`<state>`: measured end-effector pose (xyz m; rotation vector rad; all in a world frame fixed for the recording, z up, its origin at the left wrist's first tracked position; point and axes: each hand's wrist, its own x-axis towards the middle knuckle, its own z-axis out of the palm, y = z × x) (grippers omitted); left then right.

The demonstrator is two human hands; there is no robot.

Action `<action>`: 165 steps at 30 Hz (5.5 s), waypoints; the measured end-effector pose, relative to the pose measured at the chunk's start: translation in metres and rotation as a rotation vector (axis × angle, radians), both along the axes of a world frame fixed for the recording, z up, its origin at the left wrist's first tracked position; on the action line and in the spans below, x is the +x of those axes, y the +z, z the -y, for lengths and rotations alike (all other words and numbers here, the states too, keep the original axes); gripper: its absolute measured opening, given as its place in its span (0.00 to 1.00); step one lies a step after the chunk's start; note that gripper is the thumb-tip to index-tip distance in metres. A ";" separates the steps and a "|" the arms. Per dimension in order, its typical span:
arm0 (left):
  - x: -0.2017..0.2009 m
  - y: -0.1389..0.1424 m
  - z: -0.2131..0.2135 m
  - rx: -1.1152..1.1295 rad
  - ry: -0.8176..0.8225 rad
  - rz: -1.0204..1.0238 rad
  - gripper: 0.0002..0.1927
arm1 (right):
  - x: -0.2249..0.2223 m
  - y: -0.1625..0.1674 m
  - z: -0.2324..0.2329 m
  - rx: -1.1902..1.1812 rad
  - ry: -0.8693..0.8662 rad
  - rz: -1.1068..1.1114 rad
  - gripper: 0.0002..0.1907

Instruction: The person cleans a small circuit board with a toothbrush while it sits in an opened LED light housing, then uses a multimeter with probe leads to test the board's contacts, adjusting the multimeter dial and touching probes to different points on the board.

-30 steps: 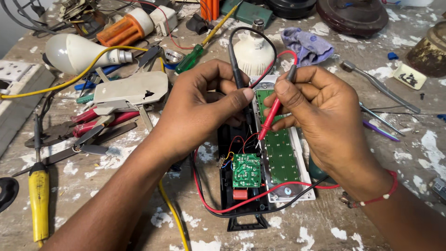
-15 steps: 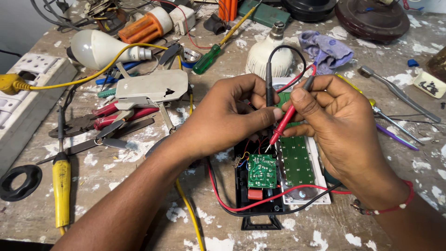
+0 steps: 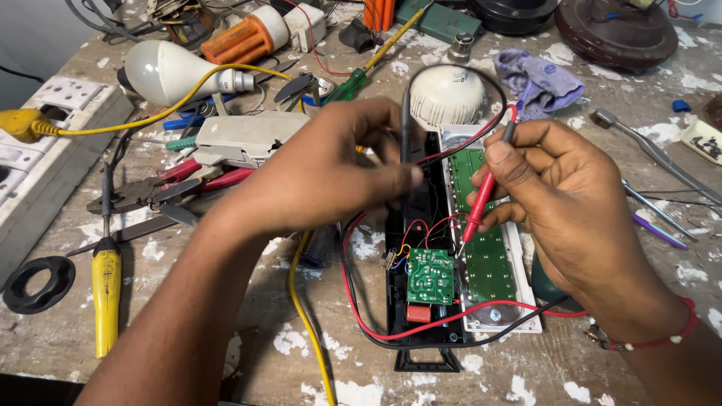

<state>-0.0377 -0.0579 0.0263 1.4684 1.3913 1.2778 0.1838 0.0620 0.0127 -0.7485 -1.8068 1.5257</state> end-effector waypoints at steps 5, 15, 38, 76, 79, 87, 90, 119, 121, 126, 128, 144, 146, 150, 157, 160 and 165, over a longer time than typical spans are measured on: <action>-0.004 0.006 0.004 -0.151 -0.104 -0.002 0.12 | 0.001 0.000 0.003 0.053 0.065 0.006 0.14; -0.011 0.003 0.005 -0.057 -0.196 -0.087 0.13 | -0.003 -0.005 0.012 0.105 0.070 0.014 0.14; 0.017 -0.034 0.034 -0.007 0.101 0.059 0.13 | -0.003 -0.014 0.023 0.216 0.081 -0.032 0.15; 0.016 -0.033 0.040 -0.116 0.102 0.014 0.12 | -0.006 -0.019 0.029 0.177 0.199 -0.029 0.15; 0.015 -0.033 0.040 -0.093 0.087 0.019 0.12 | -0.007 -0.019 0.028 0.183 0.200 -0.020 0.15; 0.015 -0.033 0.040 -0.111 0.101 0.020 0.12 | -0.008 -0.020 0.029 0.173 0.189 -0.017 0.15; 0.016 -0.033 0.041 -0.107 0.095 0.031 0.12 | -0.007 -0.020 0.029 0.162 0.196 -0.026 0.15; 0.009 -0.035 0.048 -0.170 0.153 0.037 0.10 | -0.011 -0.017 0.038 0.185 0.190 -0.037 0.13; 0.009 -0.035 0.049 -0.192 0.174 0.028 0.10 | -0.011 -0.016 0.039 0.210 0.190 -0.033 0.13; 0.007 -0.036 0.049 -0.191 0.173 0.059 0.10 | -0.012 -0.013 0.040 0.266 0.189 -0.019 0.14; 0.007 -0.036 0.049 -0.212 0.190 0.047 0.10 | -0.012 -0.012 0.040 0.300 0.191 -0.034 0.13; -0.015 -0.053 0.066 -0.138 0.161 -0.062 0.13 | -0.014 -0.013 0.045 0.440 0.186 -0.101 0.13; -0.018 -0.054 0.067 -0.109 0.145 -0.071 0.11 | -0.013 -0.013 0.045 0.423 0.195 -0.094 0.13; -0.020 -0.055 0.067 -0.037 0.097 -0.102 0.10 | -0.013 -0.013 0.045 0.375 0.227 -0.098 0.12; -0.028 -0.063 0.073 -0.039 0.113 -0.085 0.11 | -0.017 -0.019 0.048 0.475 0.170 -0.165 0.14; -0.037 -0.071 0.078 -0.060 0.118 -0.108 0.13 | -0.020 -0.020 0.050 0.479 0.140 -0.137 0.16; -0.062 -0.092 0.086 -0.115 0.162 -0.243 0.13 | -0.021 -0.019 0.053 0.446 0.124 -0.117 0.14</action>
